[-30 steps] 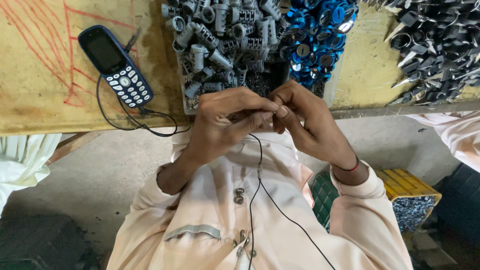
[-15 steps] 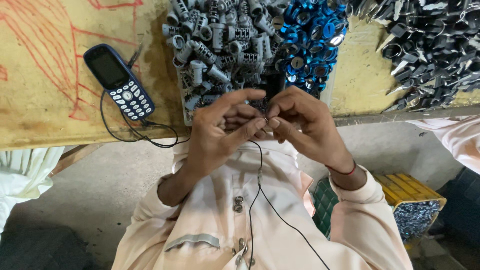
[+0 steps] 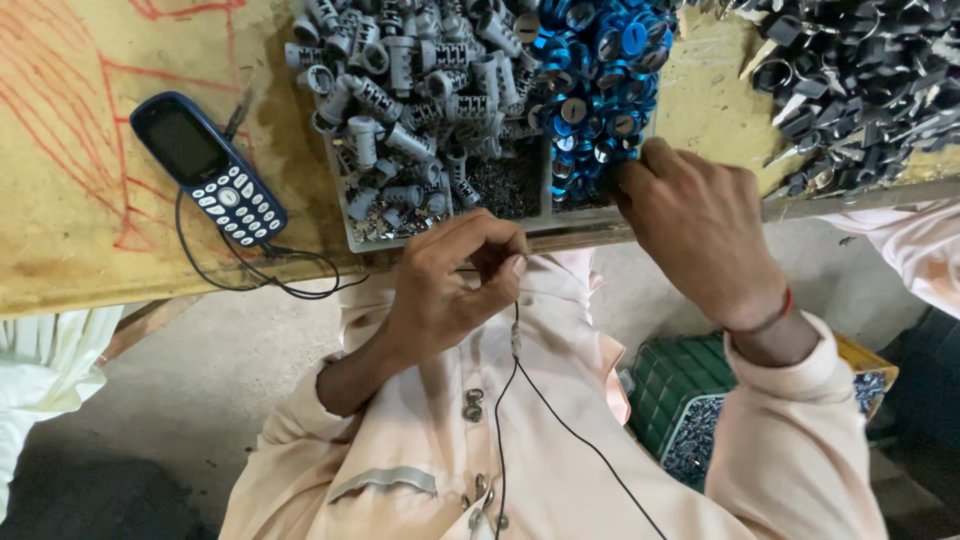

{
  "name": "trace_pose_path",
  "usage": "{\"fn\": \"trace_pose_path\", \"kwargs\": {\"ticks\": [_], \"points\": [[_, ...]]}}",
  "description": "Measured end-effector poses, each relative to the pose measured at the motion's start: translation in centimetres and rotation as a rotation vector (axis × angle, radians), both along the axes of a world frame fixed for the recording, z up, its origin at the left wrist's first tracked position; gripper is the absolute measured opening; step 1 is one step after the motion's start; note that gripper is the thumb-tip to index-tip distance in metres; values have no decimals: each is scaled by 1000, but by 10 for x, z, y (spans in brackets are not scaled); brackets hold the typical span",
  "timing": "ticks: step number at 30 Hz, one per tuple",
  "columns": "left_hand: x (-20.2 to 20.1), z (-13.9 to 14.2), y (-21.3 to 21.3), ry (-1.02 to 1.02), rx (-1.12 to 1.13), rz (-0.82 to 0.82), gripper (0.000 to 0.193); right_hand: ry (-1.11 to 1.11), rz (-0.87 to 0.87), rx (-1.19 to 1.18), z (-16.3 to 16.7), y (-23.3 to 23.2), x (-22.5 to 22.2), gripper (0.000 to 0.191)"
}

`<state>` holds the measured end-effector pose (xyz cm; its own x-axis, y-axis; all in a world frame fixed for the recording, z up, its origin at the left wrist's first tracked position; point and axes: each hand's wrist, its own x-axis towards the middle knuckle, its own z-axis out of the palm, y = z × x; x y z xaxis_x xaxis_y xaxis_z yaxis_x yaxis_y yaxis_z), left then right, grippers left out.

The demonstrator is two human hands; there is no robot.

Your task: The person sits at a workbench and assembles small plastic and metal components by hand. They pick a gray body piece and a blue cap from a compartment tray, press the pieces together, and place the finished assembly back into the tray, repeating this cycle throughout the episode.

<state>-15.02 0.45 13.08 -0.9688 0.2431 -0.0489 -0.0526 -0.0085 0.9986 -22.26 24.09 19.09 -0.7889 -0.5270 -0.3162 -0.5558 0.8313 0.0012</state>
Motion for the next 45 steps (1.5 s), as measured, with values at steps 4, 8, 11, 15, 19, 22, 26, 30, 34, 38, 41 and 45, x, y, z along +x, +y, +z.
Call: {"fn": "trace_pose_path", "kwargs": {"ticks": [4,8,11,15,19,22,26,30,34,38,41,45], "points": [[4,1,4,-22,49,-48,6,10,116,64,-10,13,1,10],[5,0,-1,-7,55,-25,7,-17,48,-96,1,12,1,8],[3,-4,-1,-52,99,-13,7,-335,-370,-551,6,-1,9,5],[-4,-4,13,-167,182,-29,11,-468,-450,-967,-4,-21,36,14],[-8,2,6,-127,198,-137,13,-371,-431,-937,-12,-17,53,12],[-5,6,1,-108,187,-161,12,-470,-423,-982,-12,-9,54,10],[0,9,0,-53,159,-96,11,-665,-595,-1135,-16,-10,54,5],[1,8,3,15,171,-35,12,-465,-457,-1049,-27,-12,60,7],[-1,4,6,-107,298,-25,10,18,-171,-1037,-45,-12,66,23],[-5,-5,4,-368,485,-130,12,53,-157,-1048,-56,-10,70,27],[-5,-11,-2,-467,535,-205,16,51,-33,-1084,-59,-9,69,25],[1,-10,-5,-290,329,-181,19,-169,-74,-1256,-54,-12,61,24]]}}
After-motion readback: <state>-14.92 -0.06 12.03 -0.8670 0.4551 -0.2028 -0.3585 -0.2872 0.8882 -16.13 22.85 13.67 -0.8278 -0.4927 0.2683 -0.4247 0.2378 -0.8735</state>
